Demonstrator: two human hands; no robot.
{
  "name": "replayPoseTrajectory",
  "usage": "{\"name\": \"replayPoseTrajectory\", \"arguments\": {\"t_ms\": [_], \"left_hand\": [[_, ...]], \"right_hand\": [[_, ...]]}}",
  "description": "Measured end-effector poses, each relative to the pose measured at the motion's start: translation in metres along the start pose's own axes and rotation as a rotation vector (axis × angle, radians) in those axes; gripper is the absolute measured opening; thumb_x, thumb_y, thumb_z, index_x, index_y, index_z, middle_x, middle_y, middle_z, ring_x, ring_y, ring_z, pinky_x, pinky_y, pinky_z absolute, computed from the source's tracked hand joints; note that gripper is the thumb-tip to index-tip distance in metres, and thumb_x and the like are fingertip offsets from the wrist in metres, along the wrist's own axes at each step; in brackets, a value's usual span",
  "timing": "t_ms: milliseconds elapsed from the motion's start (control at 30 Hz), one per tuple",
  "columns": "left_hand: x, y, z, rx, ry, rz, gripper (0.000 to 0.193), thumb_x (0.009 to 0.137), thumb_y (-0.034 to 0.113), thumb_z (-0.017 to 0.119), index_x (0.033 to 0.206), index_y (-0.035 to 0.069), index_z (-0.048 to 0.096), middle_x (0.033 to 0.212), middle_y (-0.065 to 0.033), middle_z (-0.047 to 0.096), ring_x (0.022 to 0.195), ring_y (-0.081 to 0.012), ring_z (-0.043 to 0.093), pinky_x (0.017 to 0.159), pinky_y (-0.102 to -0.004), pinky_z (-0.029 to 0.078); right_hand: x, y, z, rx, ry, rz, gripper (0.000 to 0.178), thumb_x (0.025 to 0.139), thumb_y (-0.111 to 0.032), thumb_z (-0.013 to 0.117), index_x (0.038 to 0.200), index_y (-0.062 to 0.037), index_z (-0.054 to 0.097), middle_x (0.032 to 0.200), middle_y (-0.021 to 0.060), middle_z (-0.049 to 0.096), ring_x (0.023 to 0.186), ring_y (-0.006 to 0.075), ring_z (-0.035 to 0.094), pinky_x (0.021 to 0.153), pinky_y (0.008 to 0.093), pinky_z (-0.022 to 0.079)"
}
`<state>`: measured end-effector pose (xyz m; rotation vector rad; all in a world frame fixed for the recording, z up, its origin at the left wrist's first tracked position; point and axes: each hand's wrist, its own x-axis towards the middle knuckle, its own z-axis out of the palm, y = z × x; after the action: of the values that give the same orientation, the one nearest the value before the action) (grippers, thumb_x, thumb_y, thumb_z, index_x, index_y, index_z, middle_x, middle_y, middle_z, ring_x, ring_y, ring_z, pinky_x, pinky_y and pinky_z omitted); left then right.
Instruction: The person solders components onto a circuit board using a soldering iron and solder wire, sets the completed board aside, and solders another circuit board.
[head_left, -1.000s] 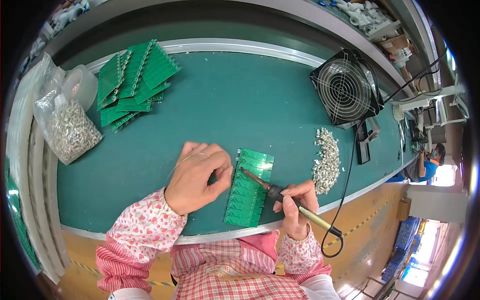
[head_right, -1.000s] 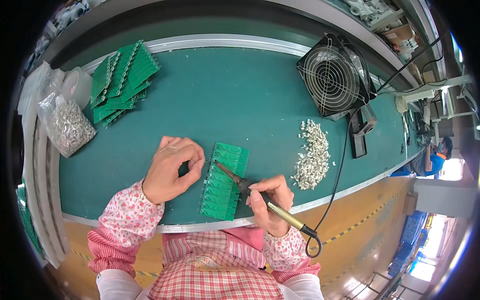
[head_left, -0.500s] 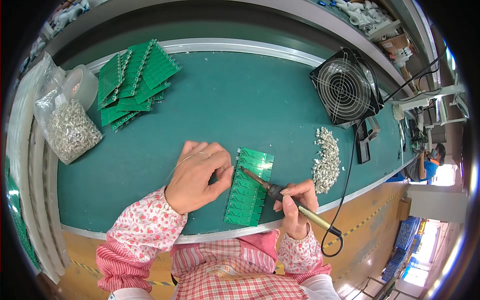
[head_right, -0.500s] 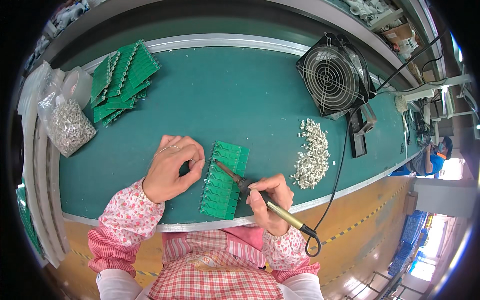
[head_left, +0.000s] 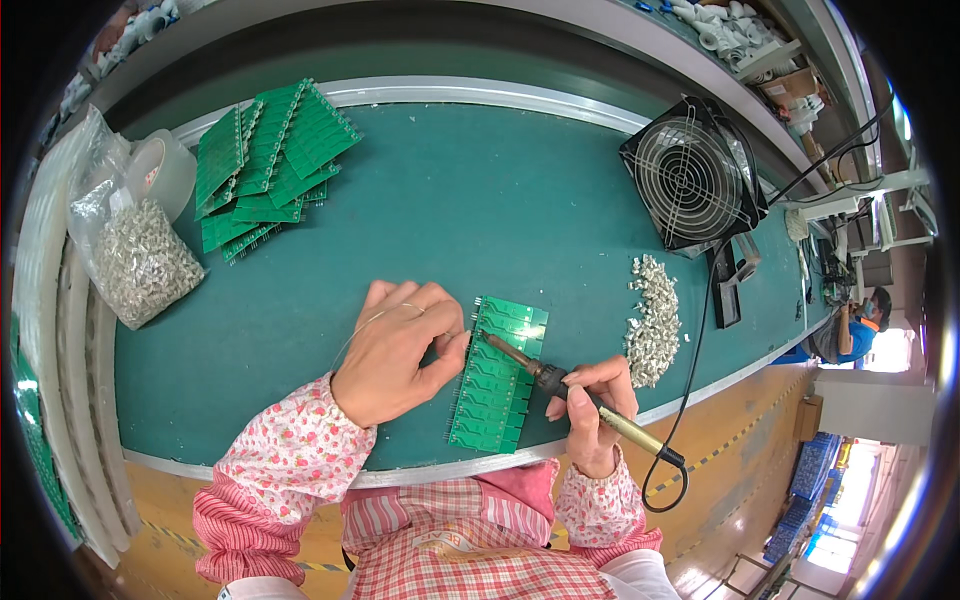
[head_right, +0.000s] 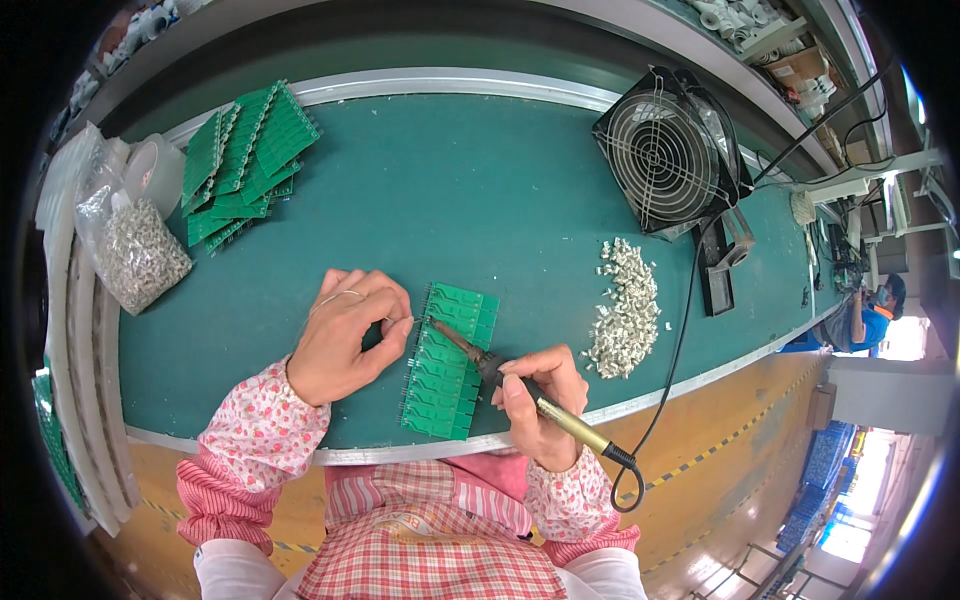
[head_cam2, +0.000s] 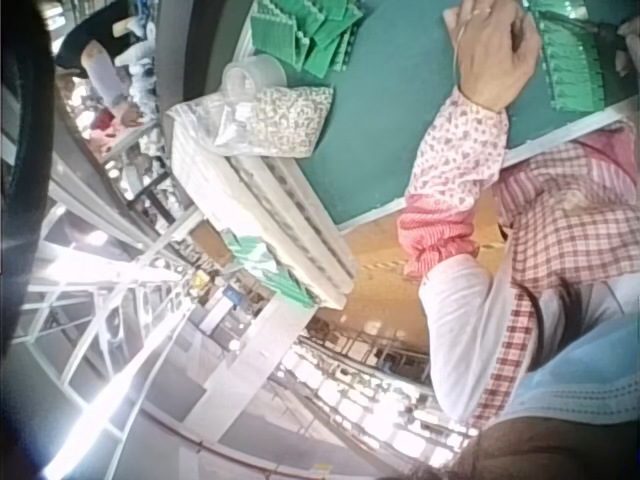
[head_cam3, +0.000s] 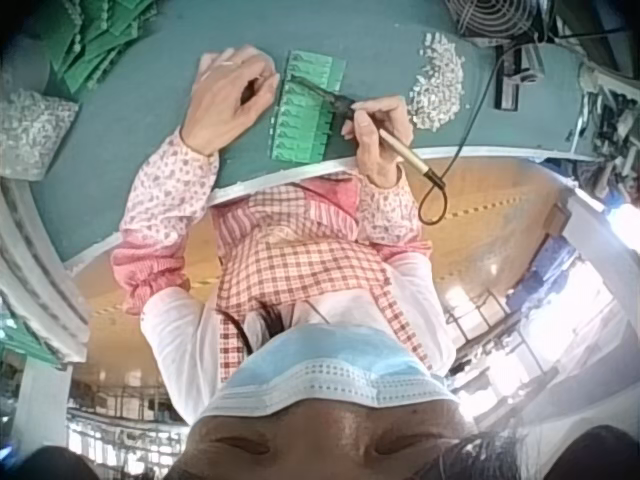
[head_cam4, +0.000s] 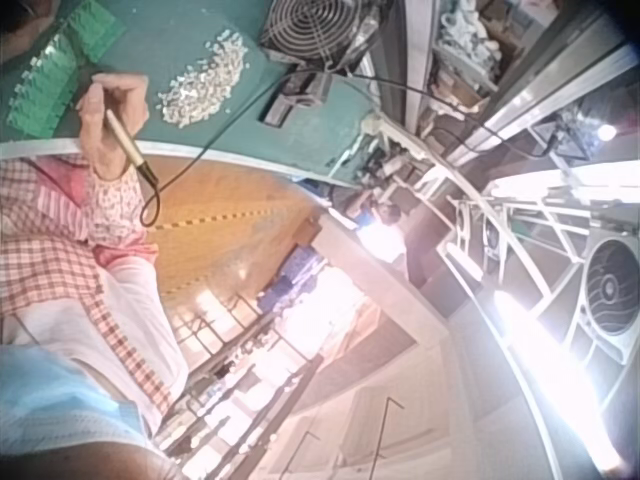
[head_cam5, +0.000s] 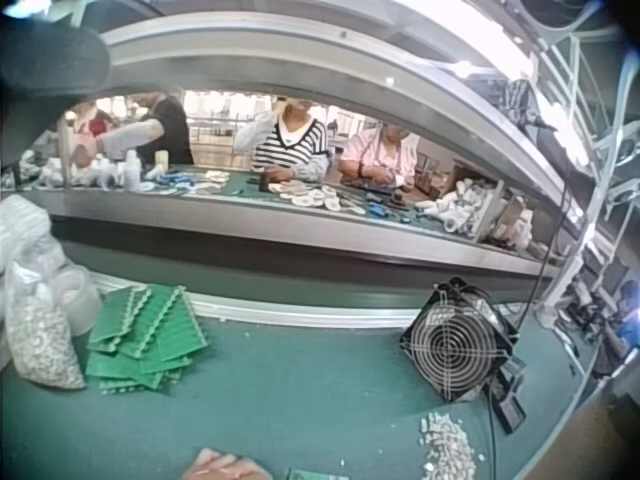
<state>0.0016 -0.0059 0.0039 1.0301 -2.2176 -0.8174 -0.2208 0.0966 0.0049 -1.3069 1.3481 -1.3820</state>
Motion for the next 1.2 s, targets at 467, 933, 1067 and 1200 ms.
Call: {"name": "replayPoseTrajectory", "arguments": {"t_ms": [467,933,1067,1200], "left_hand": [[-0.0004,0.0026,-0.0006,0.02,-0.022,-0.004,0.013,0.085,0.01,0.065,0.078,0.007,0.054,0.083,-0.003,0.057,0.077,-0.0221,0.051,0.078,-0.0355,0.033],[-0.0021,0.0016,-0.0011,-0.033,-0.035,-0.043,0.014,0.085,0.009,0.065,0.076,0.007,0.054,0.09,-0.0027,0.062,0.08,-0.022,0.054,0.081,-0.0354,0.035],[-0.0018,0.0036,-0.0024,-0.031,-0.058,-0.037,0.016,0.084,0.009,0.065,0.075,0.007,0.053,0.094,-0.0025,0.064,0.082,-0.0223,0.054,0.083,-0.0352,0.035],[-0.0019,0.0033,-0.0005,-0.032,-0.051,-0.032,0.015,0.084,0.009,0.065,0.075,0.007,0.053,0.093,-0.0022,0.064,0.082,-0.0223,0.054,0.083,-0.0354,0.034]], "right_hand": [[-0.0002,0.0031,-0.0003,-0.003,0.003,-0.025,0.016,0.091,-0.01,0.061,0.097,0.0016,0.052,0.071,0.0083,0.063,0.059,0.0106,0.06,0.054,0.0243,0.05],[-0.0035,0.0036,-0.0014,0.051,0.092,-0.009,0.022,0.094,-0.018,0.06,0.096,0.0015,0.05,0.068,0.0084,0.061,0.056,0.011,0.059,0.05,0.0237,0.049],[-0.0041,0.0037,-0.0038,0.046,0.057,-0.001,0.022,0.094,-0.019,0.06,0.097,0.0012,0.05,0.068,0.0085,0.061,0.056,0.0115,0.06,0.051,0.0239,0.05],[-0.0021,0.002,-0.0001,0.035,0.07,0.007,0.022,0.094,-0.018,0.06,0.097,0.001,0.05,0.069,0.0088,0.062,0.056,0.0114,0.06,0.051,0.0243,0.05]]}}
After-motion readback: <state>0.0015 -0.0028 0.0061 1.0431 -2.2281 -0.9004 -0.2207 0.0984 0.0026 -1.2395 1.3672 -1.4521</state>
